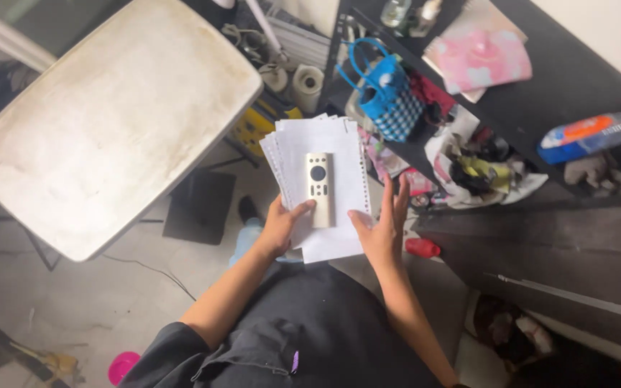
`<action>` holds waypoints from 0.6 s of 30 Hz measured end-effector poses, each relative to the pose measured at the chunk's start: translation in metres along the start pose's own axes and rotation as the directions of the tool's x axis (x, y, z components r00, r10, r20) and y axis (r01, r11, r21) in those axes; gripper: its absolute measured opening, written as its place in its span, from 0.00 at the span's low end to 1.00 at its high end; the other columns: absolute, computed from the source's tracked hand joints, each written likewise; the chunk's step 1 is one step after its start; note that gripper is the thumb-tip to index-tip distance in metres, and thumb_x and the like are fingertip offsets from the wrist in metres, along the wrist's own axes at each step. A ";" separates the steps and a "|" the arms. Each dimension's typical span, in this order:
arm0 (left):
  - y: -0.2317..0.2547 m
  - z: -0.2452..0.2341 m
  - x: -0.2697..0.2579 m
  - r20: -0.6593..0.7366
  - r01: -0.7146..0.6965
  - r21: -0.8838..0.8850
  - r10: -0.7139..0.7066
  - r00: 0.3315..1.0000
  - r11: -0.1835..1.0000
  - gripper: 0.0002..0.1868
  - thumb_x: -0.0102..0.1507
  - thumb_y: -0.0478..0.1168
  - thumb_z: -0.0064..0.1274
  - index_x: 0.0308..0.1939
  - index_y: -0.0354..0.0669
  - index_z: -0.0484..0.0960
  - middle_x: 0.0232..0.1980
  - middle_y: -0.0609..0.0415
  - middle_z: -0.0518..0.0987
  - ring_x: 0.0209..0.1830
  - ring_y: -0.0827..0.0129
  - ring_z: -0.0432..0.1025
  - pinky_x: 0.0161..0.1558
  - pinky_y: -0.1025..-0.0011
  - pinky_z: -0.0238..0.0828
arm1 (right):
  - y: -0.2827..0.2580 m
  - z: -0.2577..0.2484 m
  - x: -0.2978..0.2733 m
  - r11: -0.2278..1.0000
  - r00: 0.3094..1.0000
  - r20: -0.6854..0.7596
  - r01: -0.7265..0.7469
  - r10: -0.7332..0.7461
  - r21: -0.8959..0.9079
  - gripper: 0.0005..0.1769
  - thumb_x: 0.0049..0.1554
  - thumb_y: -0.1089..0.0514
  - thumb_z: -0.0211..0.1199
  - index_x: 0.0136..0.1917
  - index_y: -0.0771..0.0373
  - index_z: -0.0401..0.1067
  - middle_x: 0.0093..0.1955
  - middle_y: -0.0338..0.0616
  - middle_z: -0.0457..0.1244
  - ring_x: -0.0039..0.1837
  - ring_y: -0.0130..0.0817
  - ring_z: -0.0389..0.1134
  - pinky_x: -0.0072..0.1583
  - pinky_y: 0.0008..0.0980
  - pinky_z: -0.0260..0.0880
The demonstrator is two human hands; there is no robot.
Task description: Wiping down a white plastic table with a cleaning spray and cloth, sorting notebook papers, and organizing items on a nearby shelf unit.
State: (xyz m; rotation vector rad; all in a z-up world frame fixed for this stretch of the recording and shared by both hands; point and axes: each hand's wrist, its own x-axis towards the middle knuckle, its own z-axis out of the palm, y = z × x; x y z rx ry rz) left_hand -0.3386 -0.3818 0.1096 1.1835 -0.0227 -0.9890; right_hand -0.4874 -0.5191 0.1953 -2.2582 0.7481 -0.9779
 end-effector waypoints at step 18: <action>0.130 -0.233 0.043 -0.243 -0.253 0.101 0.271 0.931 0.962 0.18 0.64 0.34 0.57 0.58 0.35 0.78 0.48 0.50 0.84 0.45 0.70 0.77 0.48 0.69 0.76 | -0.138 0.309 0.052 0.988 0.776 0.630 -0.114 0.024 0.103 0.34 0.47 0.52 0.77 0.63 0.63 0.67 0.43 0.40 0.68 0.38 0.33 0.72 0.40 0.34 0.72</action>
